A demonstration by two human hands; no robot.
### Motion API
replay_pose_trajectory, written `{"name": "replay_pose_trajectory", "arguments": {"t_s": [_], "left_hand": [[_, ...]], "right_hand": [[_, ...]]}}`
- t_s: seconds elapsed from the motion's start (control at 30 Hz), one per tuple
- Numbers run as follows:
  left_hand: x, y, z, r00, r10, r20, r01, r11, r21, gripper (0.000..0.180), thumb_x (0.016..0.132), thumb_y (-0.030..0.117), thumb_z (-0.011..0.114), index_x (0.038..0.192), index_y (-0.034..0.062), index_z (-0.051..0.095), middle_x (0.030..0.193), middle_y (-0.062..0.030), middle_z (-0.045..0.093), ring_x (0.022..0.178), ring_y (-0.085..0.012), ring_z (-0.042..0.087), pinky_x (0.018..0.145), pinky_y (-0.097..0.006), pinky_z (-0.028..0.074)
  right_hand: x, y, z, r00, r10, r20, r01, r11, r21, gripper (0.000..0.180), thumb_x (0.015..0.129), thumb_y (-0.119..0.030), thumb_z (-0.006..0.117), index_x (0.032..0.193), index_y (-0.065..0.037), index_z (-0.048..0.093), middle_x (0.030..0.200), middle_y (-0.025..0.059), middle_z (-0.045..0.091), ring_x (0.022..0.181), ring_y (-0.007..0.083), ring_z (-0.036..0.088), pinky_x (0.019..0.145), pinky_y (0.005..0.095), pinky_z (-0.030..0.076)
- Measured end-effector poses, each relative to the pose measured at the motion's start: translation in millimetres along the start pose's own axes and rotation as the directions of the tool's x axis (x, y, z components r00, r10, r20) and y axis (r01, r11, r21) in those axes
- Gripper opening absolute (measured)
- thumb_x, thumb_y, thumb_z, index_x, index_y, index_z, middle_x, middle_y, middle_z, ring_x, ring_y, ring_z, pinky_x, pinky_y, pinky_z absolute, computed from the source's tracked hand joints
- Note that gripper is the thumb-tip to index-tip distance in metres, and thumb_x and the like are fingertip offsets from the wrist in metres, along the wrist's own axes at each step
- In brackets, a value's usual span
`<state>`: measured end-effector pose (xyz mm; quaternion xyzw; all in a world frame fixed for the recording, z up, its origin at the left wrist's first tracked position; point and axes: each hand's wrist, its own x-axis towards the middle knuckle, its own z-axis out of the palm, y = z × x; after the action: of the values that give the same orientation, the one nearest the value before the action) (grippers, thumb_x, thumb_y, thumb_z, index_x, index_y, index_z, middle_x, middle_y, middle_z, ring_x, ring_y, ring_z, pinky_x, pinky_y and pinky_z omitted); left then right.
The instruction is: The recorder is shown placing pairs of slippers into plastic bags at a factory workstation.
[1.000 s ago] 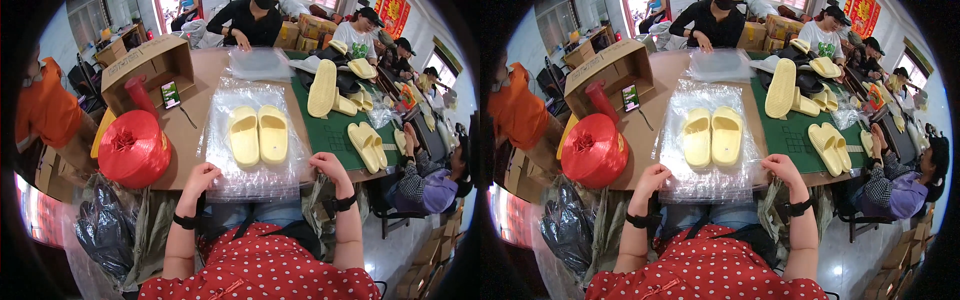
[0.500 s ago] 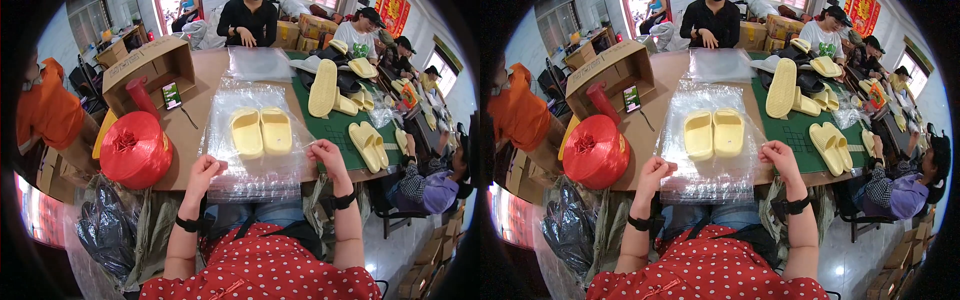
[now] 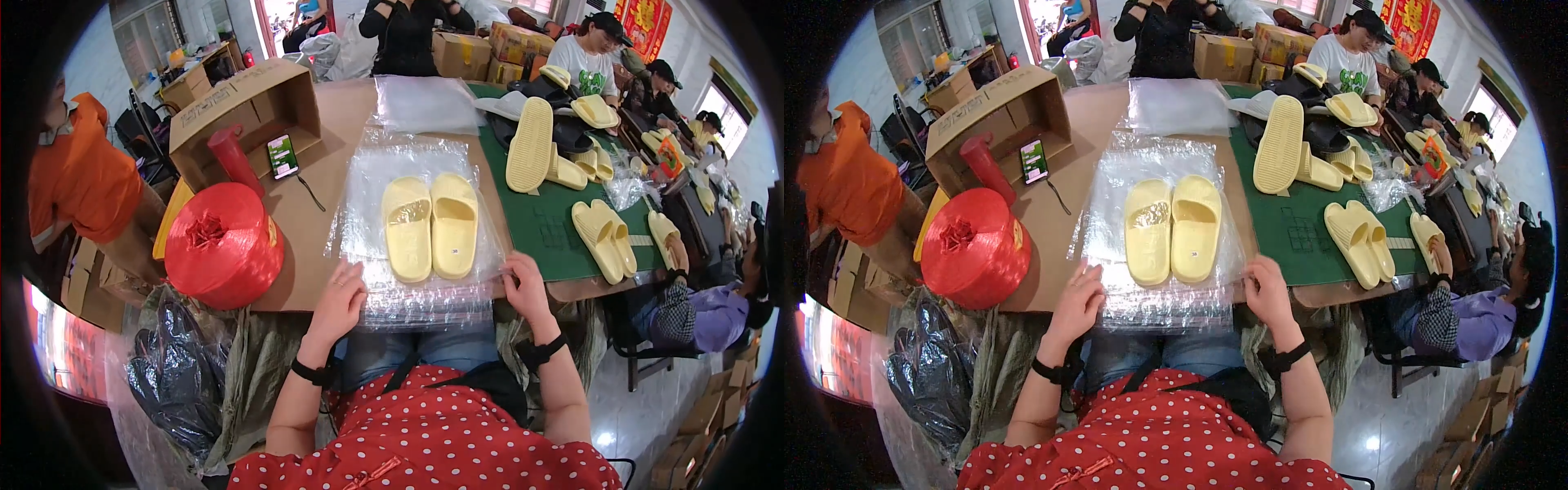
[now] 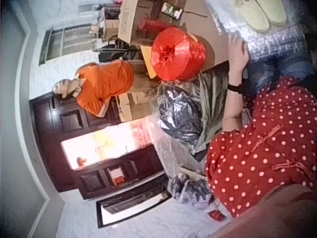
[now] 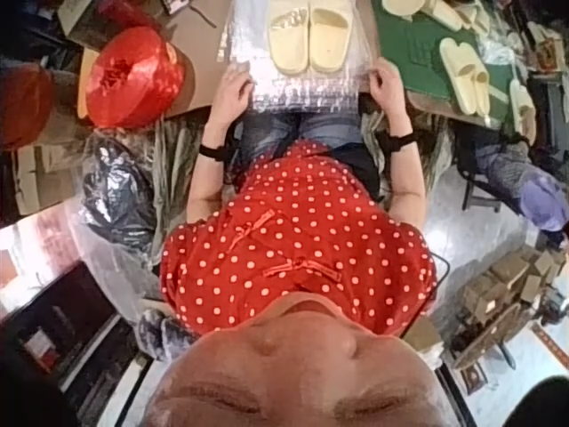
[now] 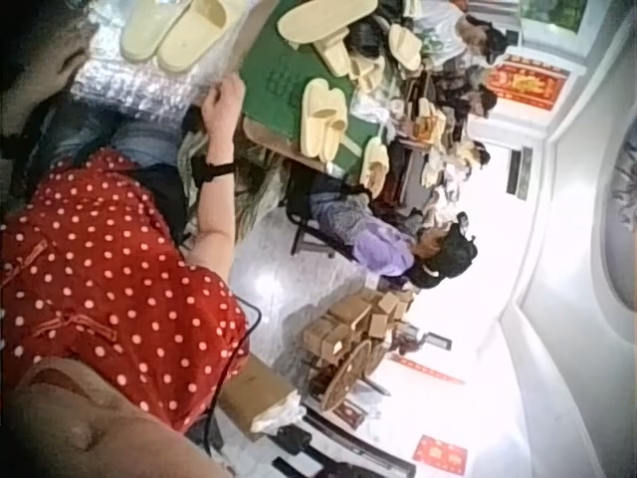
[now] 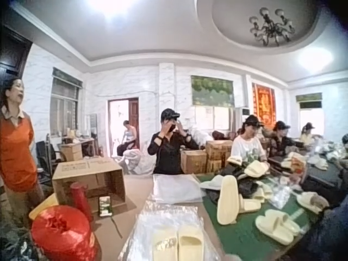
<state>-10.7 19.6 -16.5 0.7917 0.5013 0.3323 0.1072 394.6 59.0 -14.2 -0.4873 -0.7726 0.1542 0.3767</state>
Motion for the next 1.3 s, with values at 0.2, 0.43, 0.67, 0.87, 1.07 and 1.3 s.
{"name": "replay_pose_trajectory", "arguments": {"t_s": [0.2, 0.43, 0.67, 0.87, 1.07, 1.3], "left_hand": [[38, 64, -8, 0.996, 0.054, -0.073, -0.049, 0.997, 0.066, 0.055, 0.090, 0.025, 0.064, 0.137, 0.0000, 0.049, 0.151, -0.0224, 0.037, 0.143, -0.0447, 0.028, 0.115, -0.050, 0.028], [34, 50, 62, 0.995, -0.027, 0.097, 0.016, 0.993, 0.117, 0.074, 0.089, 0.028, 0.066, 0.146, -0.0045, 0.033, 0.156, -0.0307, 0.022, 0.145, -0.0460, 0.021, 0.118, -0.049, 0.023], [33, 35, 60, 0.981, -0.194, 0.027, 0.193, 0.981, 0.023, 0.089, 0.092, 0.033, 0.064, 0.148, -0.0142, 0.014, 0.154, -0.0372, 0.016, 0.145, -0.0477, 0.017, 0.119, -0.047, 0.021], [57, 38, 49, 0.868, -0.491, 0.077, 0.489, 0.871, 0.045, 0.075, 0.090, 0.041, 0.065, 0.128, -0.0191, 0.042, 0.147, -0.0459, 0.022, 0.143, -0.0498, 0.019, 0.118, -0.050, 0.018], [68, 51, 58, 0.924, -0.375, -0.070, 0.372, 0.927, -0.053, 0.065, 0.080, 0.033, 0.078, 0.120, -0.0104, 0.048, 0.136, -0.0396, 0.040, 0.140, -0.0476, 0.026, 0.116, -0.052, 0.021], [80, 63, 73, 0.778, -0.619, 0.108, 0.364, 0.305, -0.880, 0.066, 0.080, 0.004, 0.070, 0.135, -0.0059, 0.036, 0.113, -0.0160, 0.064, 0.093, -0.0256, 0.067, 0.081, -0.033, 0.055]], "right_hand": [[28, -81, 12, 0.978, -0.181, -0.104, 0.153, 0.960, -0.233, 0.057, 0.083, -0.007, 0.064, 0.137, -0.001, 0.048, 0.147, 0.0196, 0.043, 0.137, 0.0416, 0.038, 0.113, 0.0498, 0.031], [17, -70, 73, 0.967, -0.103, 0.232, 0.184, 0.914, -0.362, 0.069, 0.093, -0.029, 0.060, 0.150, -0.001, 0.031, 0.157, 0.0219, 0.028, 0.145, 0.0396, 0.026, 0.117, 0.0508, 0.025], [1, -44, 53, 0.988, 0.002, 0.152, 0.009, 0.997, -0.073, 0.071, 0.096, -0.028, 0.057, 0.148, 0.008, 0.026, 0.154, 0.0300, 0.026, 0.144, 0.0430, 0.026, 0.117, 0.0454, 0.025], [-1, -43, 59, 0.993, 0.067, 0.098, -0.061, 0.996, -0.058, 0.069, 0.097, -0.028, 0.057, 0.148, 0.007, 0.027, 0.154, 0.0283, 0.027, 0.144, 0.0412, 0.028, 0.118, 0.0446, 0.026], [-1, -44, 58, 0.992, 0.080, 0.094, -0.081, 0.997, -0.001, 0.067, 0.097, -0.027, 0.057, 0.147, 0.007, 0.030, 0.153, 0.0280, 0.031, 0.143, 0.0411, 0.029, 0.118, 0.0439, 0.025], [3, -44, 55, 0.989, 0.138, 0.050, -0.145, 0.976, 0.165, 0.067, 0.094, -0.025, 0.061, 0.145, 0.007, 0.033, 0.152, 0.0285, 0.032, 0.142, 0.0409, 0.033, 0.116, 0.0440, 0.027]]}}
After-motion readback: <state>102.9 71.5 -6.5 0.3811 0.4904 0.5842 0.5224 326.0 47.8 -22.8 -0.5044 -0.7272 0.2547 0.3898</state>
